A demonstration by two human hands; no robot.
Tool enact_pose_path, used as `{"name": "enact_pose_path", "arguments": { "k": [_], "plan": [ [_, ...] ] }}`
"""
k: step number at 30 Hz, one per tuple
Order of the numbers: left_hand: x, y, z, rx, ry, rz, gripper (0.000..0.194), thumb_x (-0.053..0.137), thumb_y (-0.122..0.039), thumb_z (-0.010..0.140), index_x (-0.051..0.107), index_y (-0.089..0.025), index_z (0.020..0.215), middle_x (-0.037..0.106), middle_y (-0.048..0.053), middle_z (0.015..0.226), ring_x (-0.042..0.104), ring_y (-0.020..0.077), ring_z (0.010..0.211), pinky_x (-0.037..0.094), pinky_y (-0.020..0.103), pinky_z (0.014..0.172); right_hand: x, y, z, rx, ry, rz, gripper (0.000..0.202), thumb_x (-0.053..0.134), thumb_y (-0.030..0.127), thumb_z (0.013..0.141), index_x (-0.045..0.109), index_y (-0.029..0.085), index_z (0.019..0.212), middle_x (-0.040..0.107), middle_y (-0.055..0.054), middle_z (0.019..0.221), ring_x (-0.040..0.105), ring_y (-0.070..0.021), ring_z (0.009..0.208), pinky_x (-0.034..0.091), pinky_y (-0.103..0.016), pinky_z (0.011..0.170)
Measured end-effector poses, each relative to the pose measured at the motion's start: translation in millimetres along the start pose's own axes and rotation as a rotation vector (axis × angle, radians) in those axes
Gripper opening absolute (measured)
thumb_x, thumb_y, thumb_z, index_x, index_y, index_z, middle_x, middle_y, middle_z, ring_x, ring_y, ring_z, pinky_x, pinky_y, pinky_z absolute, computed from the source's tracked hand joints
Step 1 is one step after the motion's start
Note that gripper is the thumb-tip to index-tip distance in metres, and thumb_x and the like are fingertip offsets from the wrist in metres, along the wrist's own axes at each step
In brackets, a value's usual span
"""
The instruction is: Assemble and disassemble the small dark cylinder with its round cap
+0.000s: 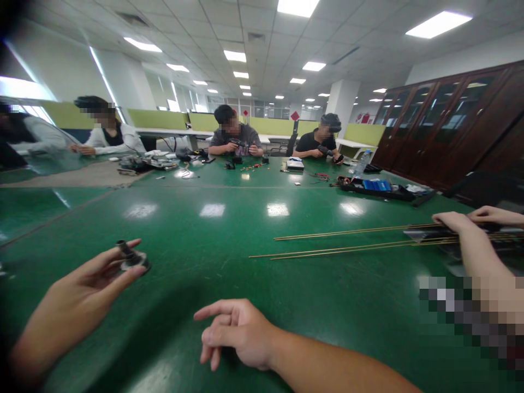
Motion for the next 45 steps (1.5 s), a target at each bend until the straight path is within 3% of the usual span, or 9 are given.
{"name": "enact_pose_path", "arguments": {
  "k": [2, 6, 9, 15, 19, 23, 34, 38, 45],
  "plan": [
    [38.3, -8, 4, -0.014, 0.11, -0.201, 0.067, 0.074, -0.047, 0.081, 0.05, -0.023, 0.138, 0.069, 0.005, 0.121, 0.07, 0.023, 0.105, 0.057, 0.041, 0.097, -10, 8, 0, -0.038, -0.081, -0.054, 0.054, 0.08, 0.037, 0.077, 0.063, 0.011, 0.121, 0.068, -0.002, 0.069, 0.059, -0.0111, 0.049, 0.045, -0.023, 0.052],
    [89.2, -32, 0, 0.158, 0.282, -0.122, 0.042, 0.076, -0.043, 0.08, 0.066, -0.022, 0.116, 0.069, 0.007, 0.114, 0.069, 0.0226, 0.102, 0.059, 0.037, 0.092, -45, 35, -5, -0.201, -0.435, -0.189, 0.036, 0.074, 0.031, 0.08, 0.065, 0.012, 0.11, 0.062, 0.002, 0.068, 0.052, -0.0092, 0.05, 0.041, -0.022, 0.05],
    [101.6, -38, -13, 0.341, 0.327, 0.021, 0.032, 0.072, -0.038, 0.085, 0.068, -0.023, 0.113, 0.066, 0.007, 0.112, 0.066, 0.0224, 0.102, 0.058, 0.036, 0.089, -52, 39, -5, -0.228, -0.528, -0.286, 0.038, 0.075, 0.02, 0.076, 0.062, 0.015, 0.112, 0.062, 0.001, 0.079, 0.054, -0.0094, 0.059, 0.043, -0.023, 0.058],
    [119.4, -29, -44, 0.595, 0.441, 0.125, 0.033, 0.061, -0.023, 0.092, 0.062, -0.025, 0.125, 0.061, 0.008, 0.117, 0.063, 0.0185, 0.104, 0.055, 0.029, 0.088, -33, 36, -4, -0.215, -0.476, -0.566, 0.048, 0.069, 0.01, 0.074, 0.059, 0.022, 0.119, 0.062, 0.0, 0.095, 0.055, -0.0101, 0.066, 0.046, -0.025, 0.065],
    [122.2, -32, -48, 0.629, 0.418, 0.064, 0.04, 0.064, -0.021, 0.09, 0.057, -0.026, 0.129, 0.063, 0.009, 0.119, 0.063, 0.019, 0.108, 0.054, 0.03, 0.093, -28, 41, -4, -0.209, -0.484, -0.67, 0.044, 0.068, 0.01, 0.074, 0.061, 0.022, 0.115, 0.063, -0.001, 0.095, 0.055, -0.0123, 0.069, 0.046, -0.026, 0.065],
    [121.3, -34, -47, 0.621, 0.402, 0.028, 0.035, 0.067, -0.02, 0.089, 0.061, -0.026, 0.123, 0.064, 0.008, 0.116, 0.063, 0.0187, 0.106, 0.053, 0.03, 0.093, -27, 43, -2, -0.198, -0.492, -0.743, 0.038, 0.065, 0.009, 0.075, 0.063, 0.022, 0.111, 0.065, 0.0, 0.092, 0.056, -0.013, 0.069, 0.046, -0.026, 0.065],
    [121.4, -27, -46, 0.571, 0.44, -0.067, 0.041, 0.071, -0.022, 0.087, 0.058, -0.027, 0.126, 0.064, 0.005, 0.115, 0.063, 0.0159, 0.104, 0.052, 0.027, 0.091, -26, 45, -2, -0.176, -0.498, -0.759, 0.028, 0.064, 0.012, 0.082, 0.064, 0.023, 0.107, 0.067, 0.001, 0.091, 0.059, -0.0154, 0.078, 0.045, -0.026, 0.068],
    [123.5, -28, -46, 0.554, 0.461, -0.103, 0.038, 0.071, -0.023, 0.087, 0.06, -0.027, 0.124, 0.064, 0.005, 0.113, 0.063, 0.0156, 0.103, 0.052, 0.026, 0.09, -24, 46, -1, -0.166, -0.494, -0.879, 0.012, 0.064, 0.014, 0.083, 0.068, 0.021, 0.091, 0.066, 0.002, 0.083, 0.058, -0.0148, 0.075, 0.043, -0.025, 0.067],
    [127.9, -28, -46, 0.496, 0.517, -0.118, 0.03, 0.069, -0.025, 0.089, 0.064, -0.028, 0.118, 0.063, 0.004, 0.112, 0.062, 0.0152, 0.101, 0.051, 0.026, 0.088, -25, 45, -2, -0.154, -0.498, -0.904, 0.008, 0.065, 0.016, 0.084, 0.069, 0.02, 0.09, 0.064, 0.002, 0.08, 0.057, -0.014, 0.073, 0.04, -0.024, 0.065]
  ]
}}
Point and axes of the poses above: each hand's wrist, its own z-axis towards the middle knuckle, its own x-axis out of the palm, y = z × x, the point moved 8 cm from there along z, towards the middle knuckle
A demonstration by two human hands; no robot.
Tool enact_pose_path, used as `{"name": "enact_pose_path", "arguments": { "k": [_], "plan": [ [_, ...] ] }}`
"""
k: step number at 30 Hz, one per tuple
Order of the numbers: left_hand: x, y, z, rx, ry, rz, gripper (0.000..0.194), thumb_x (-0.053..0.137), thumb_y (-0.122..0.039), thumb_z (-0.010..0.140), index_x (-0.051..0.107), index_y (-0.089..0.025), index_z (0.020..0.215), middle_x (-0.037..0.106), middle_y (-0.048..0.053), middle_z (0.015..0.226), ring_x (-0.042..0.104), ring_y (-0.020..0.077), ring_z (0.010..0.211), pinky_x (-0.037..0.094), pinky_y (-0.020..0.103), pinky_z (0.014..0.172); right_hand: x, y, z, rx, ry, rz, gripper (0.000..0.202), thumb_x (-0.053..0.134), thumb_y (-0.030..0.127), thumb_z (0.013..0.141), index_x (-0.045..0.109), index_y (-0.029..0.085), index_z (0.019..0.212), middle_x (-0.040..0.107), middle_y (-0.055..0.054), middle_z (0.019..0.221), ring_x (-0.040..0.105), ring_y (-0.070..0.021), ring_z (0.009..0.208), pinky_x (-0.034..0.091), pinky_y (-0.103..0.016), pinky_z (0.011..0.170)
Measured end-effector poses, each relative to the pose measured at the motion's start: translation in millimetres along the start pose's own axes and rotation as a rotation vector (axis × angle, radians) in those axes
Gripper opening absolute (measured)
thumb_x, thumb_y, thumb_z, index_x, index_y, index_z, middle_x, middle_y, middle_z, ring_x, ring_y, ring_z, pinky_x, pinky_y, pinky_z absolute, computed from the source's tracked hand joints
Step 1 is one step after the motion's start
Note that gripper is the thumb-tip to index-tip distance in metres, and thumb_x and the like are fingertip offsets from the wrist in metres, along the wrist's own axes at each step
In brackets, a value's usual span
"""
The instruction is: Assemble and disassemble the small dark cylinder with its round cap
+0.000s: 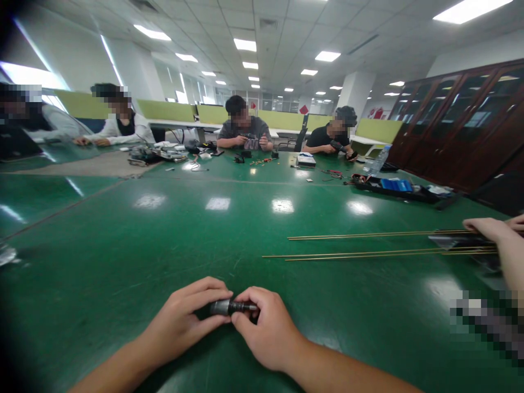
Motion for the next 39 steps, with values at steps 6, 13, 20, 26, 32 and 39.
{"name": "enact_pose_path", "arguments": {
  "k": [6, 13, 20, 26, 32, 39],
  "plan": [
    [-0.1, 0.6, 0.4, -0.02, -0.006, 0.002, 0.029, 0.07, -0.025, 0.088, 0.065, -0.027, 0.116, 0.065, 0.004, 0.111, 0.063, 0.0154, 0.101, 0.051, 0.027, 0.09, -1.9, 1.1, 0.1, 0.021, 0.003, 0.019, 0.006, 0.065, 0.023, 0.088, 0.07, 0.02, 0.088, 0.065, 0.002, 0.079, 0.057, -0.0141, 0.072, 0.04, -0.024, 0.065],
    [0.3, -4.9, 0.5, 0.01, -0.016, 0.009, 0.026, 0.071, -0.023, 0.087, 0.067, -0.025, 0.113, 0.07, 0.004, 0.106, 0.064, 0.0163, 0.097, 0.053, 0.029, 0.086, -2.4, 1.4, 0.2, -0.009, 0.005, 0.005, 0.007, 0.065, 0.024, 0.089, 0.071, 0.02, 0.089, 0.066, 0.002, 0.079, 0.057, -0.0139, 0.073, 0.039, -0.024, 0.066],
    [-0.5, -2.7, -2.5, 0.009, -0.03, 0.015, 0.028, 0.071, -0.023, 0.087, 0.067, -0.026, 0.114, 0.07, 0.004, 0.107, 0.064, 0.0164, 0.097, 0.053, 0.029, 0.086, -2.9, 2.1, 0.9, -0.016, 0.013, -0.003, 0.007, 0.065, 0.023, 0.09, 0.072, 0.02, 0.089, 0.067, 0.002, 0.08, 0.058, -0.014, 0.074, 0.039, -0.024, 0.067],
    [-1.1, -0.8, -3.5, 0.005, -0.04, 0.019, 0.028, 0.071, -0.024, 0.087, 0.068, -0.024, 0.115, 0.07, 0.007, 0.106, 0.065, 0.018, 0.097, 0.055, 0.03, 0.086, -3.4, 3.8, 0.3, -0.012, 0.013, 0.006, 0.008, 0.065, 0.022, 0.089, 0.072, 0.02, 0.091, 0.067, 0.002, 0.081, 0.058, -0.0144, 0.074, 0.039, -0.025, 0.067],
    [-2.7, 0.0, -3.0, 0.002, -0.055, 0.022, 0.028, 0.072, -0.024, 0.086, 0.069, -0.024, 0.114, 0.07, 0.007, 0.106, 0.065, 0.0181, 0.097, 0.055, 0.03, 0.086, -3.2, 2.6, -0.1, -0.009, 0.01, 0.009, 0.009, 0.064, 0.023, 0.089, 0.072, 0.02, 0.09, 0.068, 0.001, 0.08, 0.058, -0.0149, 0.074, 0.039, -0.025, 0.067],
    [-3.7, -0.1, -2.8, -0.002, -0.046, 0.022, 0.028, 0.073, -0.022, 0.085, 0.069, -0.024, 0.113, 0.07, 0.006, 0.106, 0.066, 0.0177, 0.097, 0.055, 0.03, 0.087, -3.1, 1.8, -0.4, -0.005, 0.017, 0.009, 0.008, 0.064, 0.023, 0.089, 0.072, 0.02, 0.09, 0.067, 0.002, 0.079, 0.058, -0.0143, 0.073, 0.039, -0.025, 0.066]
  ]
}}
Point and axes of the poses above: each hand's wrist, its own z-axis towards the middle knuckle, its own x-axis out of the palm, y = z × x, the point moved 8 cm from there along z, towards the middle knuckle
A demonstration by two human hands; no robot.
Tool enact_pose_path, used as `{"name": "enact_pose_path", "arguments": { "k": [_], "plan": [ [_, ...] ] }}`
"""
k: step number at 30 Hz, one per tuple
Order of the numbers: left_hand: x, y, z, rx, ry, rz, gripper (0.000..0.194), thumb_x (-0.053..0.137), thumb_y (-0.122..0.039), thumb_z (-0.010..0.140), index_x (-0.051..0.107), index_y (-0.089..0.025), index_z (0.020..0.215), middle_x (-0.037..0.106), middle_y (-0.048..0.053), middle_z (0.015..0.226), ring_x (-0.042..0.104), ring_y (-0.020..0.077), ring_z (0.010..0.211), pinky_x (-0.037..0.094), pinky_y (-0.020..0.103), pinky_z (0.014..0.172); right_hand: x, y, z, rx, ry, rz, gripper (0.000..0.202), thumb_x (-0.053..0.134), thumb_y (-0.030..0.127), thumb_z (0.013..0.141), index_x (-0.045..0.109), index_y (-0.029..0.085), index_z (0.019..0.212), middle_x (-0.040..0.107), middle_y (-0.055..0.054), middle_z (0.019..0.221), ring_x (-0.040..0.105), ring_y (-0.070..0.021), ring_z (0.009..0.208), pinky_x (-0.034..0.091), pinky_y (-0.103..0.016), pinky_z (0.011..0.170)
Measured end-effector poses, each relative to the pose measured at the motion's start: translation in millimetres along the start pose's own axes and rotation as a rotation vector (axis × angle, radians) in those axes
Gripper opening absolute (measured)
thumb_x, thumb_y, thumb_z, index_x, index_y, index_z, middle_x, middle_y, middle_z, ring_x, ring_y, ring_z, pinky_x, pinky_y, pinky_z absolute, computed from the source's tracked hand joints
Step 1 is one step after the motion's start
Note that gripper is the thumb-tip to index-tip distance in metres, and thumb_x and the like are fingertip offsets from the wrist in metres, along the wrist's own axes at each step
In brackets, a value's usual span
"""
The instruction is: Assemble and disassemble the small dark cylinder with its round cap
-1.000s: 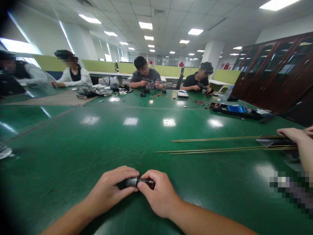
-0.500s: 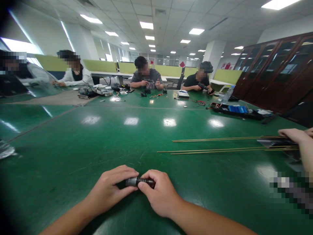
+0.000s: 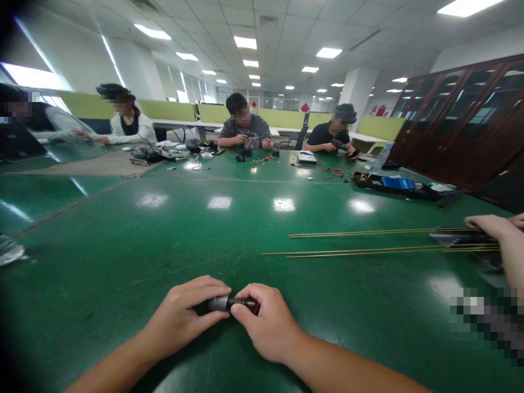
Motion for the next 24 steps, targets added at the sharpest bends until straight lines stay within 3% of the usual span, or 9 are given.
{"name": "enact_pose_path", "arguments": {
  "k": [24],
  "plan": [
    [-4.1, -3.6, 0.2, 0.026, -0.007, 0.011, 0.029, 0.072, -0.023, 0.086, 0.069, -0.023, 0.114, 0.07, 0.007, 0.106, 0.066, 0.0181, 0.097, 0.055, 0.03, 0.086, -0.5, -0.2, -0.8, 0.011, -0.014, 0.014, 0.01, 0.065, 0.026, 0.088, 0.073, 0.019, 0.089, 0.066, 0.001, 0.078, 0.057, -0.0142, 0.071, 0.04, -0.024, 0.065]
  ]
}}
Point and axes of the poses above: each hand's wrist, its own z-axis towards the middle knuckle, its own x-axis out of the palm, y = z × x, the point moved 8 cm from there along z, towards the middle knuckle
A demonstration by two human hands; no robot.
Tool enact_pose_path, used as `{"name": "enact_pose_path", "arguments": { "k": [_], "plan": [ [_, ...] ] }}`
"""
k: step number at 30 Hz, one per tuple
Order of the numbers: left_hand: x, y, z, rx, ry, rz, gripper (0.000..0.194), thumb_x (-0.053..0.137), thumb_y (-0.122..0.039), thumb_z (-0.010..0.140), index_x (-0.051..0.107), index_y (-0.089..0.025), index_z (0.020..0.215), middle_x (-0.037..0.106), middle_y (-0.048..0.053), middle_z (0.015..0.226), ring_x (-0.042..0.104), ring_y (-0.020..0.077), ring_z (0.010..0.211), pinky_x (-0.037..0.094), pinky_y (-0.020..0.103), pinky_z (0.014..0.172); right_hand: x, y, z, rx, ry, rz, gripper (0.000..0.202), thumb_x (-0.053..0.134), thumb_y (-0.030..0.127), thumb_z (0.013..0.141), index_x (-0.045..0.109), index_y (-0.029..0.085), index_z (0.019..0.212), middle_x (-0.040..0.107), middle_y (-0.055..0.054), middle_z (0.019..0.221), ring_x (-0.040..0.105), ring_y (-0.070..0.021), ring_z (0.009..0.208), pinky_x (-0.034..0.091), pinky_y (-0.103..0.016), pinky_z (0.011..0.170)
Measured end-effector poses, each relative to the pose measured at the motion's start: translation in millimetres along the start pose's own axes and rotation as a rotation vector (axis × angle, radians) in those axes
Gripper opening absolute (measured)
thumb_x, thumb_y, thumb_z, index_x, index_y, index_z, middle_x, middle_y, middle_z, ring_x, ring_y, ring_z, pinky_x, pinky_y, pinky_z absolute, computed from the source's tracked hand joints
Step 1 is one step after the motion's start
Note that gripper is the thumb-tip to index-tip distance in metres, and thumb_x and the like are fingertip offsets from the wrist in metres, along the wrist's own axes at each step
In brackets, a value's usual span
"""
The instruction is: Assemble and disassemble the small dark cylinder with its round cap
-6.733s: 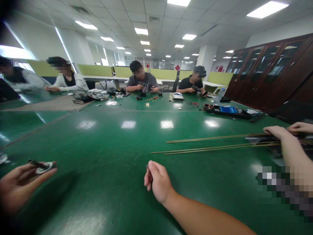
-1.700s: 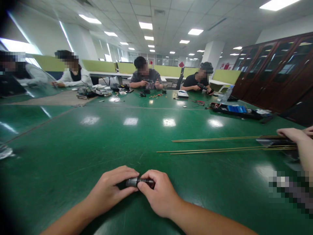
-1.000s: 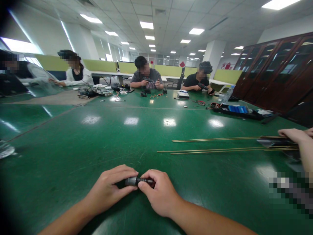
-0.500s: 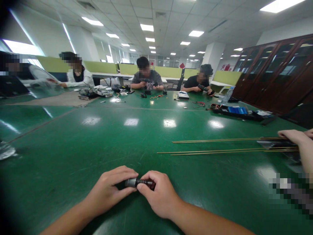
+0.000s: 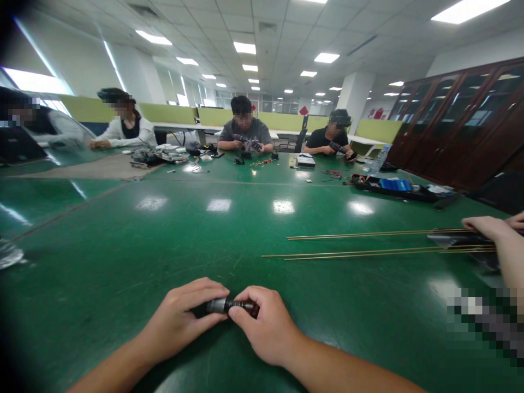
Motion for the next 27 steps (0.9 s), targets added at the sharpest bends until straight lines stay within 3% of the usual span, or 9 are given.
{"name": "enact_pose_path", "arguments": {
  "k": [27],
  "plan": [
    [-1.8, 1.8, -1.6, 0.002, -0.004, 0.012, 0.03, 0.072, -0.021, 0.086, 0.068, -0.025, 0.116, 0.07, 0.006, 0.108, 0.065, 0.0175, 0.098, 0.055, 0.03, 0.087, 0.9, -3.1, -1.4, 0.017, -0.006, 0.004, 0.01, 0.064, 0.026, 0.089, 0.072, 0.019, 0.089, 0.063, 0.002, 0.074, 0.054, -0.0133, 0.068, 0.037, -0.024, 0.062]
  ]
}}
Point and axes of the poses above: each hand's wrist, its own z-axis towards the middle knuckle, its own x-axis out of the palm, y = z × x, the point moved 8 cm from there along z, towards the middle knuckle
